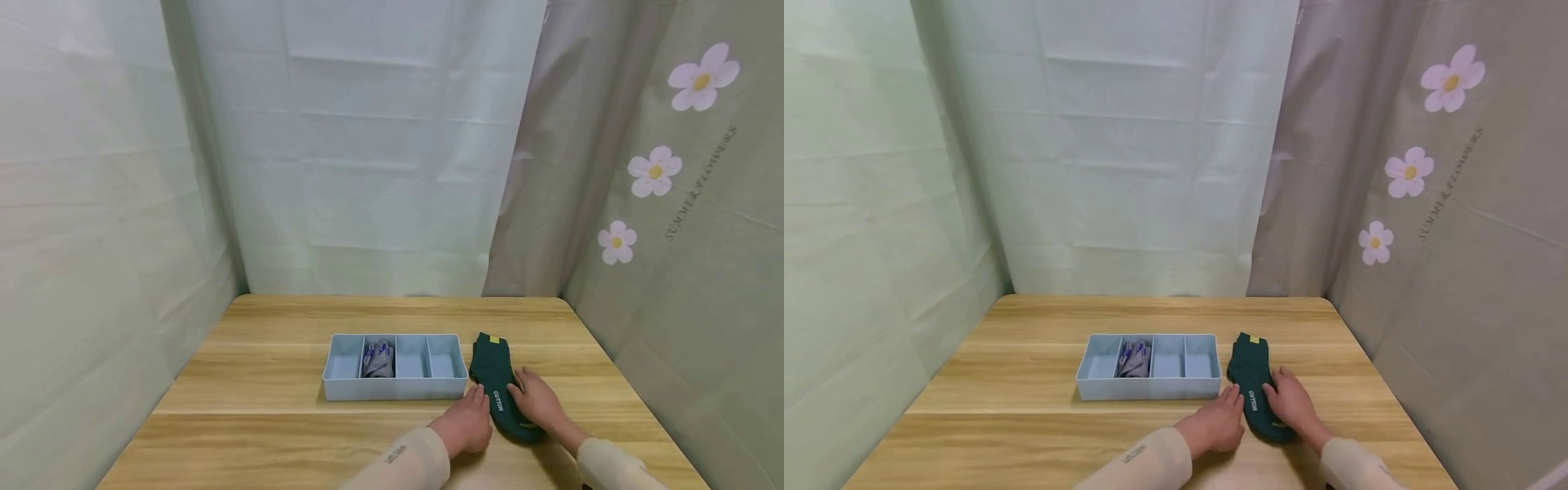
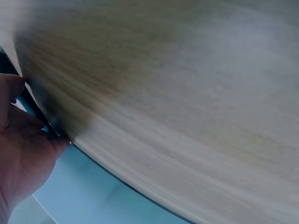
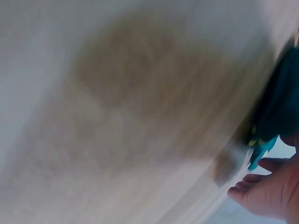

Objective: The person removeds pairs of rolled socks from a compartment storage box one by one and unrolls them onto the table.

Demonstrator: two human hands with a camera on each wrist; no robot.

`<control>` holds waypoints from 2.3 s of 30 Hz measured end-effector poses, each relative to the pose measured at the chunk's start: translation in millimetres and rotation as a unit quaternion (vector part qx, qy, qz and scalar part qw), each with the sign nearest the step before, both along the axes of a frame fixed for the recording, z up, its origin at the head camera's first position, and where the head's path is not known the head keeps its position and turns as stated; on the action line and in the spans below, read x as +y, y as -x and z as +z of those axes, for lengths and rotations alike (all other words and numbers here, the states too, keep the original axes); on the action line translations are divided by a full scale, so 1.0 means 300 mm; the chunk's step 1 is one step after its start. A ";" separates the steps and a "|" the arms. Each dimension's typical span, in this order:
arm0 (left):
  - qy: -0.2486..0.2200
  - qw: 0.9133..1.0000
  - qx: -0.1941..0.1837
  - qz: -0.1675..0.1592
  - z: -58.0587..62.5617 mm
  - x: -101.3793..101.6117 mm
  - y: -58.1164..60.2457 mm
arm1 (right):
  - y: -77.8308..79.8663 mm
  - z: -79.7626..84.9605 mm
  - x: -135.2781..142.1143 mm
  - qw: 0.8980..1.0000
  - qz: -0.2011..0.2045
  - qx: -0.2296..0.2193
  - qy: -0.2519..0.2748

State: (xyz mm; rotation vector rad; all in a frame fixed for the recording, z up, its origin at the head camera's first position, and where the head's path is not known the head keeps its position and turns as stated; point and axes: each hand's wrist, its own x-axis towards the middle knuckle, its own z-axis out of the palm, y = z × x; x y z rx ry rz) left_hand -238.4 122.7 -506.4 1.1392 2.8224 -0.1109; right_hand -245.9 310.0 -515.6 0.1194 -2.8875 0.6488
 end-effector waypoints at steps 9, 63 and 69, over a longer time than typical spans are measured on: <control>0.005 0.999 0.018 -0.034 -0.008 -0.028 -0.009 | 0.029 -0.004 0.024 1.000 -0.006 -0.001 -0.010; -0.007 0.998 -0.044 -0.034 0.003 -0.009 0.000 | 0.083 0.028 0.073 0.972 -0.117 -0.057 0.197; -0.003 0.999 -0.048 -0.023 0.005 -0.001 -0.006 | 0.081 0.035 0.109 0.962 -0.123 -0.078 0.233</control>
